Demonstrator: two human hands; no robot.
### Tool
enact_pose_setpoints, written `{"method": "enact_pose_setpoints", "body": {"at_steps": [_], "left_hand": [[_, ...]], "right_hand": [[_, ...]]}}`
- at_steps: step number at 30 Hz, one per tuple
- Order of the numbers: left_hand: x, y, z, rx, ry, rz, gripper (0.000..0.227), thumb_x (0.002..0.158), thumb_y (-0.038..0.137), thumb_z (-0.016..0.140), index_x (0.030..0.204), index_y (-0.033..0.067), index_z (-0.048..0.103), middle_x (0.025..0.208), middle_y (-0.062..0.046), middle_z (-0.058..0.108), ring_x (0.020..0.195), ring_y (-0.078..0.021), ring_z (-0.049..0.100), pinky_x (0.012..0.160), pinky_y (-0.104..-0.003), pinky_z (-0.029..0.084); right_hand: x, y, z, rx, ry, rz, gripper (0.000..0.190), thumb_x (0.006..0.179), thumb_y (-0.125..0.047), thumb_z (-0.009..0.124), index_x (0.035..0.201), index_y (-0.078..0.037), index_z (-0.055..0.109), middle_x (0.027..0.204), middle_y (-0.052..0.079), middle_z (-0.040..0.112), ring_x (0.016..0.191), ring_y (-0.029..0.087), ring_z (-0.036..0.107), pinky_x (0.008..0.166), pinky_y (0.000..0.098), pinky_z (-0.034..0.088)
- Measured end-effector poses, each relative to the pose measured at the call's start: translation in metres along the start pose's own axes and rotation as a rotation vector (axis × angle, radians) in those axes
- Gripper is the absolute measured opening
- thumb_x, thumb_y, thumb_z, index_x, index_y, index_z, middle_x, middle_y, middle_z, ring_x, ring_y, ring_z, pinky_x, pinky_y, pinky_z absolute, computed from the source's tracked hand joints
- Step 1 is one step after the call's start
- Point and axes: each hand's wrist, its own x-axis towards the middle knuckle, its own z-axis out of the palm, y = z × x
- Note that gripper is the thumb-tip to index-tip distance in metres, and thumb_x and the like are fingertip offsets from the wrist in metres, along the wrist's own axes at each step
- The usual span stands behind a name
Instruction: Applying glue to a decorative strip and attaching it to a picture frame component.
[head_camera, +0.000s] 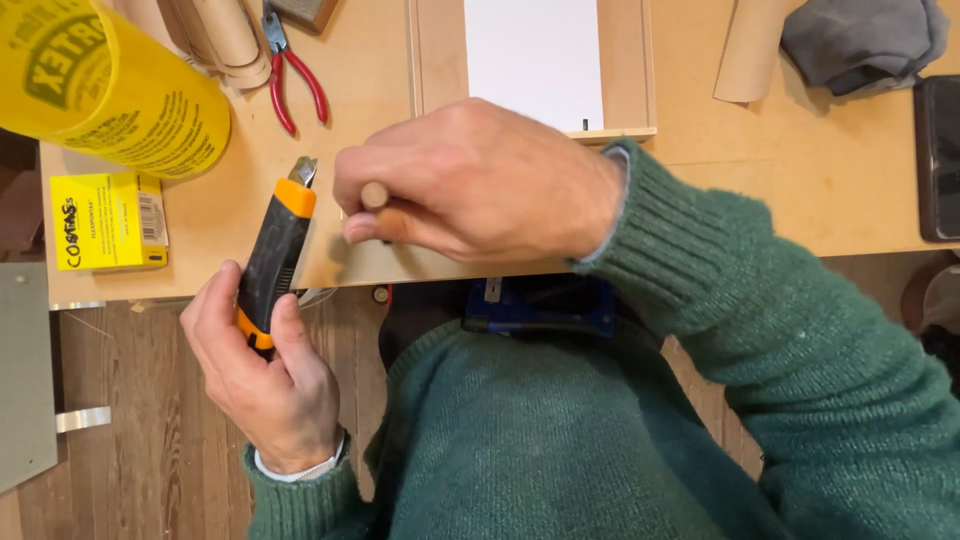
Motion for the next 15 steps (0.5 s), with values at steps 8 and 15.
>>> {"method": "enact_pose_setpoints", "body": {"at_steps": [8,15], "left_hand": [[0.003,-0.011,0.017,-0.050,-0.034,0.098,0.033,0.109,0.001,0.070,0.136,-0.0025,0.051,0.133,-0.022,0.058,0.123,-0.0378,0.061,0.107,-0.042,0.052],[0.013,-0.029,0.027,-0.109,-0.060,0.143,0.033,0.112,0.001,0.072,0.137,-0.0016,0.051,0.135,-0.021,0.058,0.126,-0.0367,0.061,0.111,-0.041,0.052]], "right_hand": [[-0.129,-0.010,0.016,0.203,0.297,0.513,0.021,0.107,-0.020,0.059,0.106,-0.003,0.071,0.091,0.010,0.074,0.076,0.016,0.075,0.063,0.0268,0.063],[-0.299,-0.034,0.012,0.168,0.919,0.983,0.025,0.122,-0.012,0.059,0.101,0.002,0.062,0.092,0.013,0.068,0.075,0.016,0.067,0.068,0.0250,0.054]]}}
